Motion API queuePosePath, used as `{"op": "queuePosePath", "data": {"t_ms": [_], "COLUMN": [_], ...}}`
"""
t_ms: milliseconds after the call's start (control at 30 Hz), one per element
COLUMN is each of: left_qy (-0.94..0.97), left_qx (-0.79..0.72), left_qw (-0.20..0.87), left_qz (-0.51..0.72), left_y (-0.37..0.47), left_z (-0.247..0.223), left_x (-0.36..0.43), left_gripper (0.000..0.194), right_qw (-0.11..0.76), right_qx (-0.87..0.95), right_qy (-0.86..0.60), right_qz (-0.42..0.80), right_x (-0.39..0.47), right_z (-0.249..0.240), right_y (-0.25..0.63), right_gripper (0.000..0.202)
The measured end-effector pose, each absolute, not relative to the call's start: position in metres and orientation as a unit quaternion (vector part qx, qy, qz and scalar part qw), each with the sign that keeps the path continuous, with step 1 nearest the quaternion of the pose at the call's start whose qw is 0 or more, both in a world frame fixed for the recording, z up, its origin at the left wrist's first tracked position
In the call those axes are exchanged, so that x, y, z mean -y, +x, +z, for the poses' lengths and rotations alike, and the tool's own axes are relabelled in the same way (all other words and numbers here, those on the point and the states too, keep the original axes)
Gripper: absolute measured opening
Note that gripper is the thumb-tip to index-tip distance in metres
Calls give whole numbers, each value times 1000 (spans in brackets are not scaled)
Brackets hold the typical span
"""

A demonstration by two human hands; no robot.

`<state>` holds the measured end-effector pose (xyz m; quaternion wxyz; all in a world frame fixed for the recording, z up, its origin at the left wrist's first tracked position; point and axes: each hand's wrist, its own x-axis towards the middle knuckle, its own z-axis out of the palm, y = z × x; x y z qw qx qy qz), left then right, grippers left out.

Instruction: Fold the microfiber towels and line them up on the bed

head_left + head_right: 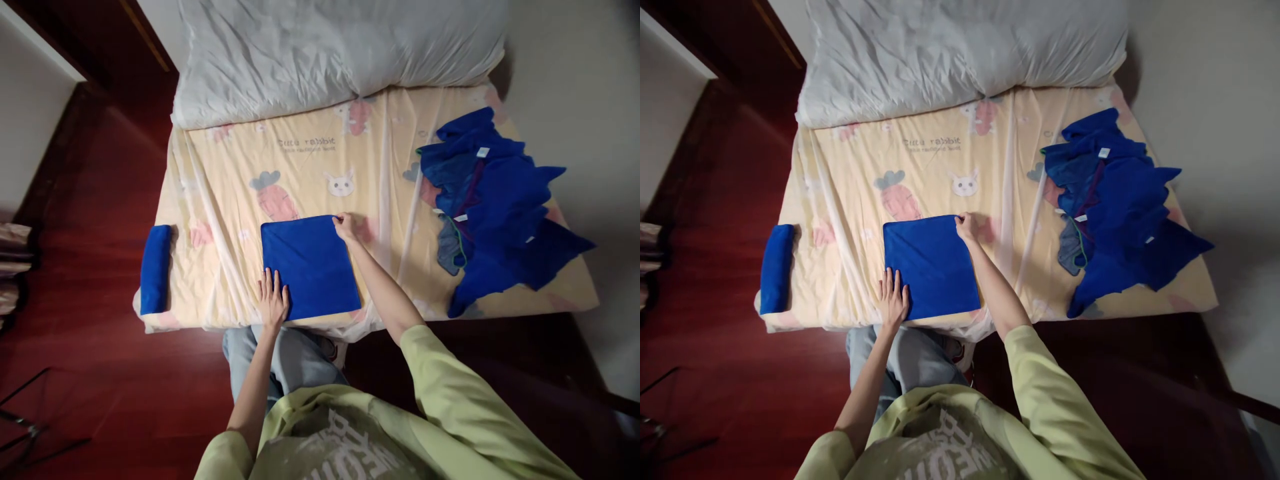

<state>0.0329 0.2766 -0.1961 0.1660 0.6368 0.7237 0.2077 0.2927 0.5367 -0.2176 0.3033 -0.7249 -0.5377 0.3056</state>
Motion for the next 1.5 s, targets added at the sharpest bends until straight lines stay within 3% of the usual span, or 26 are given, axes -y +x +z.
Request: {"op": "queuePosePath", "data": {"t_ms": [333,567,733,900,1067,1267,1500], "left_qy": [639,620,622,618,661,623,602], "left_qx": [-722,-724,-719,-717,-678,-703,-710], "left_qw": [165,202,200,193,190,209,233], "left_qz": [210,224,238,258,260,274,281], "left_y": [34,37,36,35,34,26,-5], "left_z": [-195,-196,-198,-196,-190,-216,-228], "left_x": [-275,-276,-276,-280,-238,-129,-91], "left_gripper": [63,66,66,66,63,62,58], "right_qw": [222,243,134,109,150,149,244], "right_qx": [540,665,744,727,794,818,807], "right_qy": [-765,-699,-642,-659,-578,-529,-492], "right_qz": [272,99,130,160,114,172,215], "right_x": [-544,-497,-463,-465,-391,-271,-239], "right_z": [-212,-206,-211,-197,-167,-199,-213], "right_y": [297,270,250,238,233,282,325], "right_gripper": [24,54,64,65,65,65,54]}}
